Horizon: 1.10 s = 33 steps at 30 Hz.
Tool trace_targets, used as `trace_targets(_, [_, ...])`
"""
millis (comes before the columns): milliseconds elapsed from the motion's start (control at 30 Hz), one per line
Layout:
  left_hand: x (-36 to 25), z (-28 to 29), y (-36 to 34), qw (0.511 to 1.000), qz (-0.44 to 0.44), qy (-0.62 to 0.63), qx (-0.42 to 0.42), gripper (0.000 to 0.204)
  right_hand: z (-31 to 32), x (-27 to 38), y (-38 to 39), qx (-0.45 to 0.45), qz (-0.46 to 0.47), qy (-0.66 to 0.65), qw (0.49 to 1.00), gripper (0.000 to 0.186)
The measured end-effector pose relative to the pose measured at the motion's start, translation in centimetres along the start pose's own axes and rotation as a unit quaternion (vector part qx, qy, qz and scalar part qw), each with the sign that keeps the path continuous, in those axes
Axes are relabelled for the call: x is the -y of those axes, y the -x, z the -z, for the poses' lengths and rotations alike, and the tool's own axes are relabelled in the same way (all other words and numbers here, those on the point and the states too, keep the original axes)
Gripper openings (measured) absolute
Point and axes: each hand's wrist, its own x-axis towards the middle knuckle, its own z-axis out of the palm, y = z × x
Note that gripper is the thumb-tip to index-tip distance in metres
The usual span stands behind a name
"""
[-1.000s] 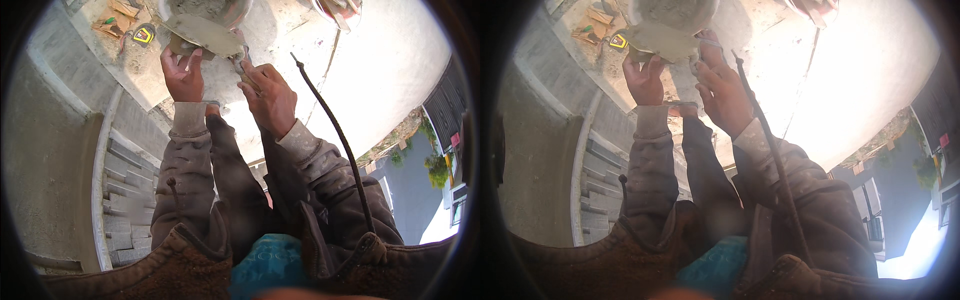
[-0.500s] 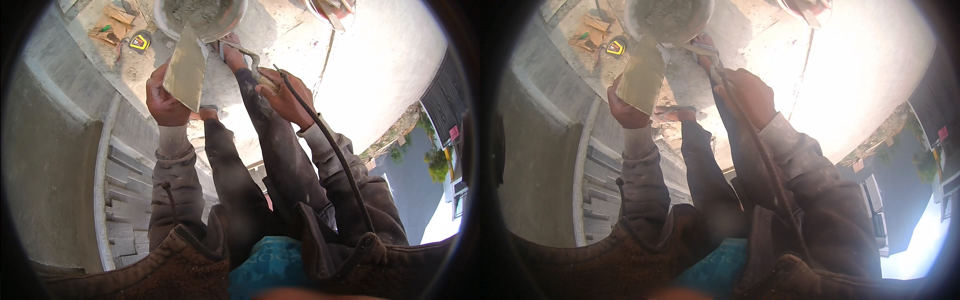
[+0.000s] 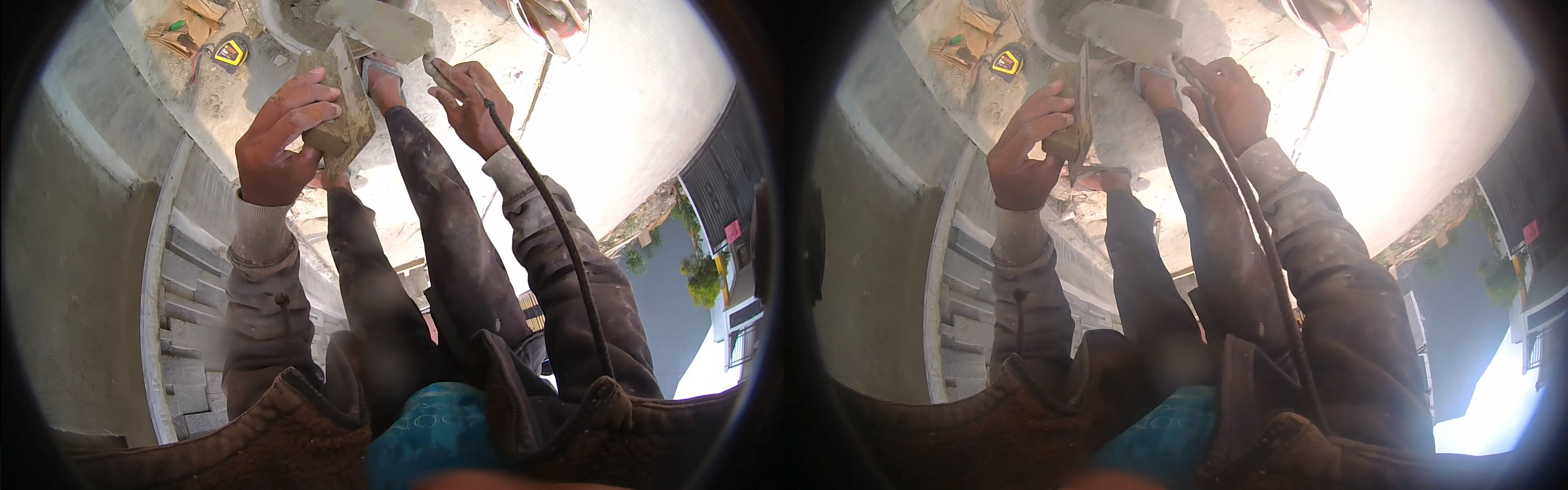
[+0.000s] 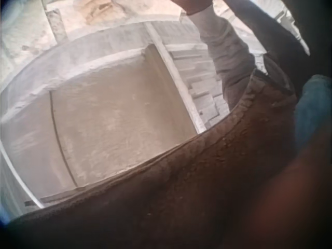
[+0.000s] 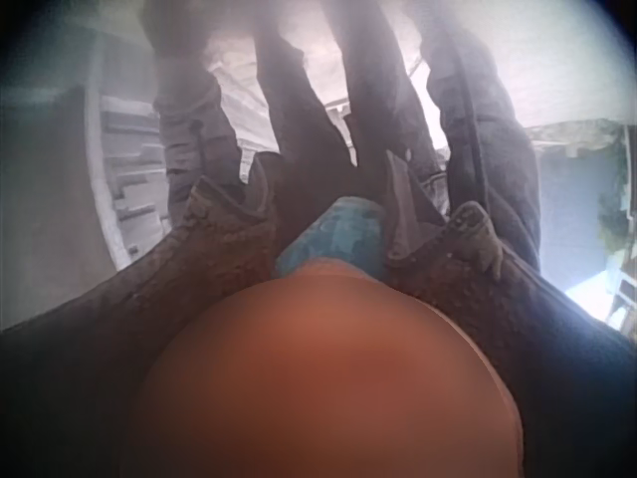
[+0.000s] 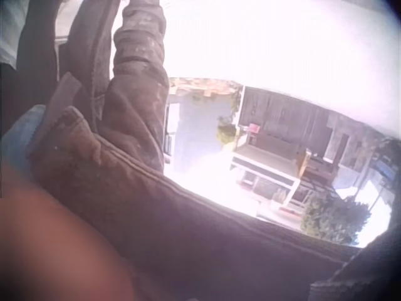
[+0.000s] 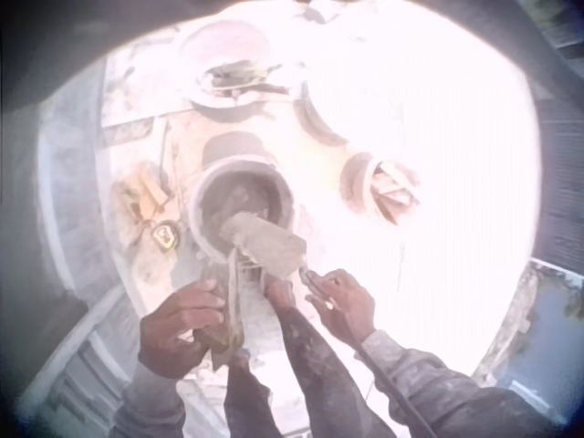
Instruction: The person applies mortar to a stone wall using a trowel and a hawk. They scoop mortar from a bucket, spread it onto the hawk, and then apply it to the wall, smoothing the surface.
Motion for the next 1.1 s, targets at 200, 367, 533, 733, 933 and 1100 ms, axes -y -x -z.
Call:
trace_targets(200, [0.5,0.5,-1.2,1.0,-0.006,-0.016,-0.025,0.04,1.8,0.4,2.7,0.025,-0.031,-0.071,0.997,0.041])
trace_targets(367, [5.4,-0.3,3.6,0.822,0.343,0.42,-0.175,0.036,1.6,-0.9,2.9,0.022,0.003,-0.262,0.965,0.039])
trace_targets(533, [6.5,-1.9,5.5,0.603,0.393,0.617,-0.317,0.037,3.9,0.0,-0.7,0.306,-0.031,-0.519,0.797,0.055])
trace_targets(733, [7.9,-3.9,2.9,0.62,0.369,0.637,-0.271,0.037,4.0,1.6,-2.6,0.426,-0.104,-0.506,0.742,0.055])
trace_targets(933, [6.7,-3.2,3.5,0.642,0.323,0.647,-0.256,0.038,6.9,-2.2,-1.6,0.45,-0.151,-0.452,0.755,0.048])
trace_targets(1100, [6.1,-3.3,1.1,0.672,0.273,0.642,-0.248,0.038,6.3,-1.2,0.4,0.245,-0.026,-0.285,0.926,0.044])
